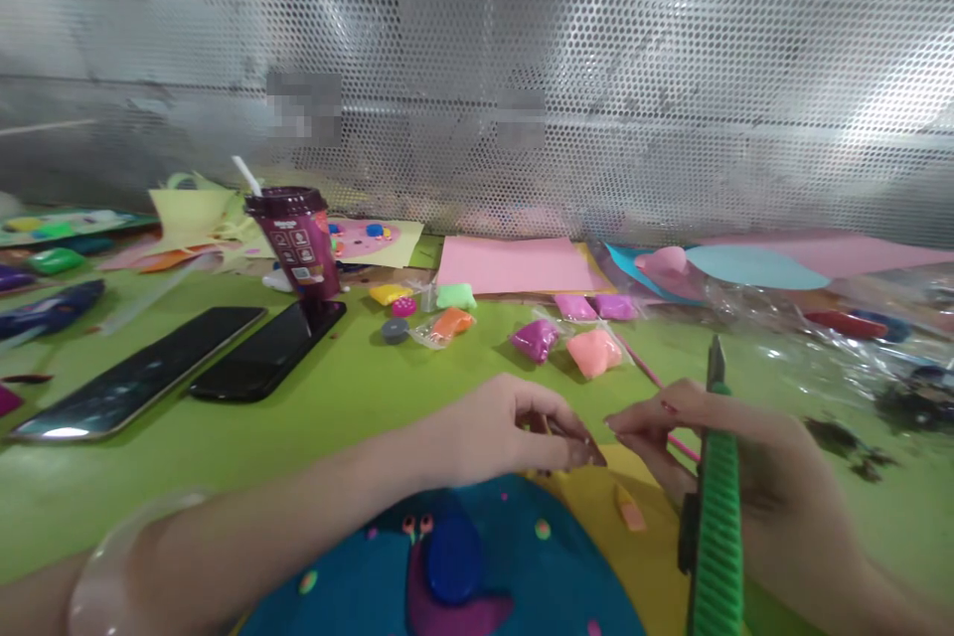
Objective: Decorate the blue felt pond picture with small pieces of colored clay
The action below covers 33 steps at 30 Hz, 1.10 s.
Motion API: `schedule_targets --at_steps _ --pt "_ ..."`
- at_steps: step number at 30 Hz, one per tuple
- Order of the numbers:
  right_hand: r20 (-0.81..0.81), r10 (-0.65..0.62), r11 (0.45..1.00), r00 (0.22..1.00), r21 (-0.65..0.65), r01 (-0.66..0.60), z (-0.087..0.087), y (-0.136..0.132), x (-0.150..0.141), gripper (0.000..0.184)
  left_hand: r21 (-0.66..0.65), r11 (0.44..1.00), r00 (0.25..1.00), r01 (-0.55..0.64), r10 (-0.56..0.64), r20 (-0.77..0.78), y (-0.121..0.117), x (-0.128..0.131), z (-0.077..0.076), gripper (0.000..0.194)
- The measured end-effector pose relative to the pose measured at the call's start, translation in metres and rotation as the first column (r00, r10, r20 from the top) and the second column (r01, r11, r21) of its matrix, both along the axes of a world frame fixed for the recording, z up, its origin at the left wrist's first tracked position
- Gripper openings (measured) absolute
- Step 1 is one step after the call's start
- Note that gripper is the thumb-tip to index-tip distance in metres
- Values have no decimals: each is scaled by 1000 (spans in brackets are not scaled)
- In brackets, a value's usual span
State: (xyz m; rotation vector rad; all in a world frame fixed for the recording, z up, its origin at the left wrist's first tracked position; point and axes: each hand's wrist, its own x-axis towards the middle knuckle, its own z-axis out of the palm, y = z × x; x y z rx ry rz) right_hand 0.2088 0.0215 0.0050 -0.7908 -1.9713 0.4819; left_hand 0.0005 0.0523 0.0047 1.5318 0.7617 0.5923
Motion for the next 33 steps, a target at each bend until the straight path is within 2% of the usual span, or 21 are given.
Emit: schedule_targets --at_steps 2,5,9,11,13,15,20,23,25,27,30,33 --pt "-55 -30 1000 998 -9 30 3 0 -2 21 -84 994 992 -74 82 96 3 -1 -2 12" --pt "-211 -32 999 977 -15 29 4 -3 -6 38 -197 964 949 -177 220 226 6 -2 -3 15" --pt "-285 -89 993 954 -100 63 1 -7 -8 44 -387 903 886 -188 326 330 4 0 1 20" --pt "-285 -96 988 954 -143 57 -1 -7 -9 48 -540 820 841 -190 419 341 1 4 3 19" --pt "-272 -96 987 958 -150 56 -3 -6 -9 51 -681 704 787 -202 531 315 -1 9 4 19" --pt "-255 -86 988 963 -149 48 -4 -4 -10 50 -751 627 744 -208 599 295 -1 12 4 21" --pt "-212 -65 970 975 -243 12 0 6 -16 36 -764 630 711 -137 600 367 6 11 3 25" --pt "-124 -81 979 989 -197 56 3 15 -23 32 -753 656 719 -57 550 425 7 11 1 23" --pt "-37 -95 990 995 -106 91 4 19 -30 35 -735 678 709 9 514 483 7 11 0 25" --pt "66 -129 989 989 -57 133 3 22 -35 45 -738 673 694 52 507 511 5 11 0 31" --pt "195 -163 983 967 -53 177 1 25 -39 56 -770 636 692 52 533 487 4 10 -2 32" --pt "274 -166 982 947 -39 184 2 28 -42 52 -757 652 701 29 527 481 5 9 -5 24"
